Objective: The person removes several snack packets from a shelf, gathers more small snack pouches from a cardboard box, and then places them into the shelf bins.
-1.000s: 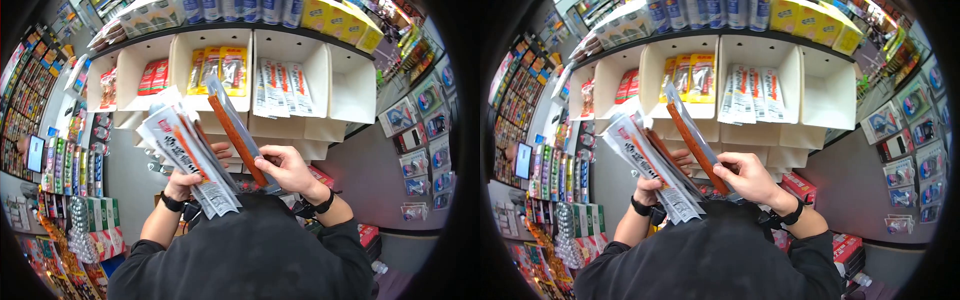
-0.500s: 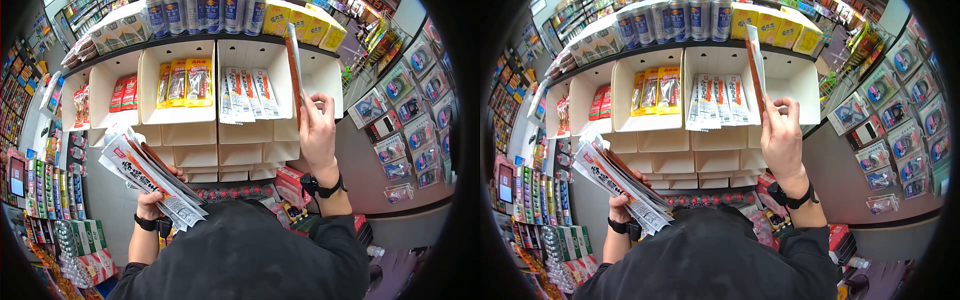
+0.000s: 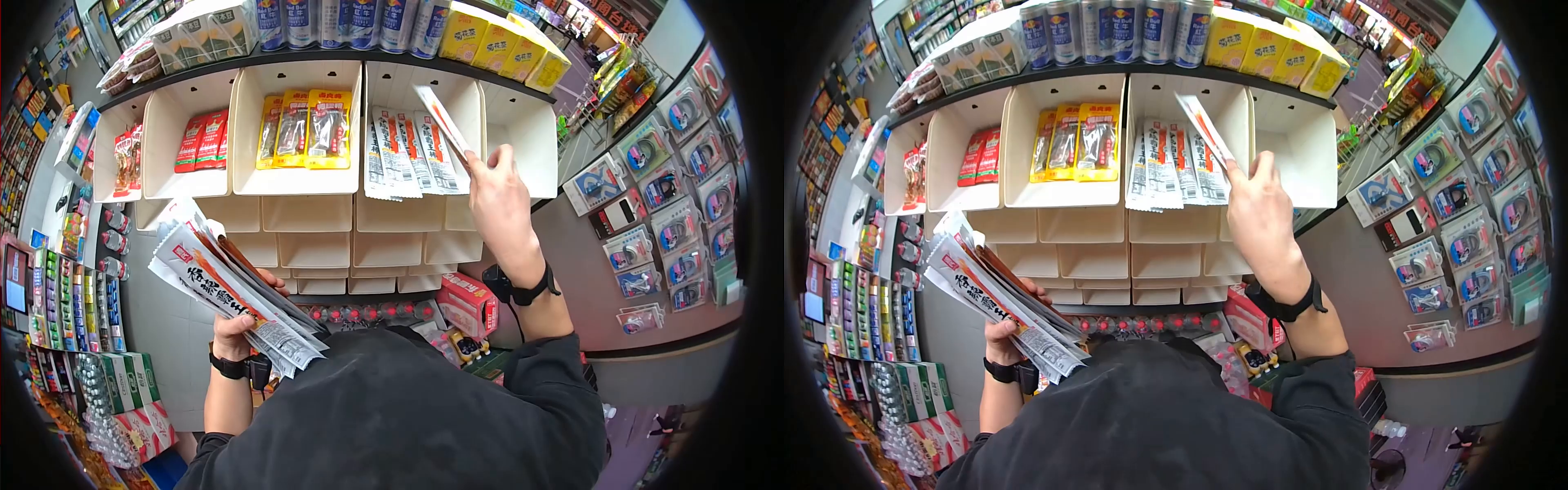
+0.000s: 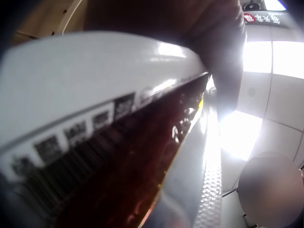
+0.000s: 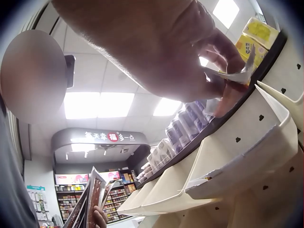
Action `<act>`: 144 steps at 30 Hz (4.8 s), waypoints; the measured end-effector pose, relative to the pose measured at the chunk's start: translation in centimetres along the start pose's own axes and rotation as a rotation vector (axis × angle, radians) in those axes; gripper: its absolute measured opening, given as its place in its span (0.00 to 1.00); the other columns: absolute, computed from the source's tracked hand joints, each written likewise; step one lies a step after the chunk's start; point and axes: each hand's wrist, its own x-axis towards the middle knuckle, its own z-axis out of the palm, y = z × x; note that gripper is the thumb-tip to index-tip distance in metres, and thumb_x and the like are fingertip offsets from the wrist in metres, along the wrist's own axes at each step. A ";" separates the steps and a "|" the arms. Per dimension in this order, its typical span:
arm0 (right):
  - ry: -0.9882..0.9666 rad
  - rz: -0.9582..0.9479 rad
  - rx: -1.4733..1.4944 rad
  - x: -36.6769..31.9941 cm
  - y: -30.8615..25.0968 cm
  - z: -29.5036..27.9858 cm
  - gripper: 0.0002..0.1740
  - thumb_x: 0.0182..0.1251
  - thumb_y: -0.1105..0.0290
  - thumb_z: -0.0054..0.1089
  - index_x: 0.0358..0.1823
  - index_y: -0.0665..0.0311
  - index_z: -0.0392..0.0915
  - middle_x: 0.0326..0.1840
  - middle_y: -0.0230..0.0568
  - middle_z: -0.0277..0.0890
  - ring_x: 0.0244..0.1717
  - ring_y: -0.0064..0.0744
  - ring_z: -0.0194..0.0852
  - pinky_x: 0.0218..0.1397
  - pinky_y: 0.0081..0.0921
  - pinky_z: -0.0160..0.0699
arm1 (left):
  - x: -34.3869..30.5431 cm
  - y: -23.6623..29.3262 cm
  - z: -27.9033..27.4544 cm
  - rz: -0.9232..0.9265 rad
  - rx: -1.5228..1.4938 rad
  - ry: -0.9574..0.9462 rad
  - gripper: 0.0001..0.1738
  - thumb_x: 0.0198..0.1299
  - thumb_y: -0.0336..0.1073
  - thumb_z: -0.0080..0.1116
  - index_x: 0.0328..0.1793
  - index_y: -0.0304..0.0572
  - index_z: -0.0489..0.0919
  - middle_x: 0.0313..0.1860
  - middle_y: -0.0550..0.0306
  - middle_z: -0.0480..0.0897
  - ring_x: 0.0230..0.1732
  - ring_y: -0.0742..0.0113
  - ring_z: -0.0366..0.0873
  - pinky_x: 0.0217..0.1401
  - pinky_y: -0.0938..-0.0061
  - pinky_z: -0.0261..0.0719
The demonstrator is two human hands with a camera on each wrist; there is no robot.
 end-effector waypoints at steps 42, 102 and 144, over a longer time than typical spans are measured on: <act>-0.489 -0.060 0.181 7.2 2.1 9.9 0.23 0.80 0.54 0.59 0.62 0.65 0.86 0.59 0.65 0.81 0.62 0.63 0.81 0.71 0.47 0.78 | 0.2 -0.3 -0.8 0.021 -0.007 0.037 0.44 0.42 0.38 0.79 0.68 0.29 0.75 0.60 0.41 0.82 0.64 0.45 0.85 0.66 0.44 0.88; -0.222 -0.128 0.464 6.4 2.9 10.0 0.22 0.82 0.63 0.55 0.66 0.72 0.80 0.72 0.61 0.76 0.72 0.61 0.75 0.77 0.46 0.73 | 1.0 -0.5 0.2 0.015 0.081 0.031 0.45 0.41 0.40 0.79 0.69 0.28 0.77 0.60 0.40 0.84 0.62 0.45 0.86 0.67 0.50 0.87; -0.451 -0.002 1.281 -7.1 -10.4 4.1 0.19 0.75 0.62 0.71 0.50 0.72 0.78 0.44 0.58 0.89 0.47 0.53 0.91 0.47 0.39 0.84 | 4.3 -3.8 2.4 -0.127 -0.154 0.009 0.37 0.57 0.25 0.71 0.75 0.30 0.74 0.66 0.41 0.85 0.64 0.49 0.86 0.71 0.54 0.85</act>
